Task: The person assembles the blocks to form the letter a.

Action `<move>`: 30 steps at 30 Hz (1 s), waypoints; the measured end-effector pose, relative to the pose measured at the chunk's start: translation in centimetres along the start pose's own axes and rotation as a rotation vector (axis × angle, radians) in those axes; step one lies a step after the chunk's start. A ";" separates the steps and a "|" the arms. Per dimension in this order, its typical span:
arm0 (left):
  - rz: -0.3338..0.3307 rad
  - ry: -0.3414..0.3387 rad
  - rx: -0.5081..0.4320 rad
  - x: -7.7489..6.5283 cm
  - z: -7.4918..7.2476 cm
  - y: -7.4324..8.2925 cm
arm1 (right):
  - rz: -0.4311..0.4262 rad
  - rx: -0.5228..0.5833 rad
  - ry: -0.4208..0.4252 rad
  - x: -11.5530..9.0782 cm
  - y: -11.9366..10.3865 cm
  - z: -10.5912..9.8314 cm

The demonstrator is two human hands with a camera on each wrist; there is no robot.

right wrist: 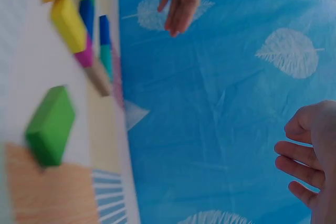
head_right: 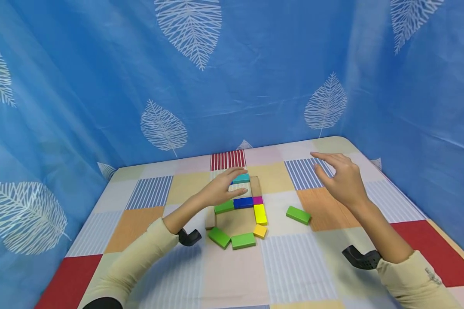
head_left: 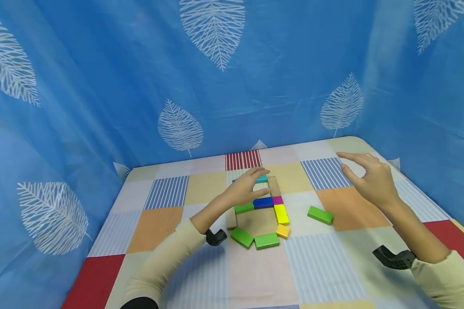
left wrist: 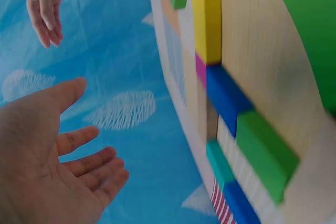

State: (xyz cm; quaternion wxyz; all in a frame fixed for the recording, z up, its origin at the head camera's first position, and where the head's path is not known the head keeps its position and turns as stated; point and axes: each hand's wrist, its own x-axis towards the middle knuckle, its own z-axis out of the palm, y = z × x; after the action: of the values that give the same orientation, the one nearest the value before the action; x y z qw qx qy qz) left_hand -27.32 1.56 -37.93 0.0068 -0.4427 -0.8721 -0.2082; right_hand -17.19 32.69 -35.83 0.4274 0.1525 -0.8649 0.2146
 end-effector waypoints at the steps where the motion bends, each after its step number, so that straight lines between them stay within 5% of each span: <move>1: 0.000 -0.011 0.000 0.2 0.4 0.2 | -0.002 -0.001 -0.005 -0.4 0.1 0.1; 13: -0.016 -0.234 0.013 2.1 4.8 1.5 | 0.053 0.055 -0.152 -6.1 1.2 2.1; 20: -0.031 -0.325 0.047 2.1 6.0 1.3 | 0.082 0.079 -0.278 -8.5 1.3 3.6; 30: 0.026 -0.353 0.121 1.3 6.7 0.8 | 0.140 0.101 -0.433 -9.8 1.2 4.2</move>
State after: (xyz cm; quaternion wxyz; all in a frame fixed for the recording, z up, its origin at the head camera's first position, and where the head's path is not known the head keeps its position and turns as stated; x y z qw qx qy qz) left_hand -26.34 5.50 -43.48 -0.1171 -0.4824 -0.8649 -0.0745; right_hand -14.80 32.42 -46.27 0.2076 0.1559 -0.9331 0.2489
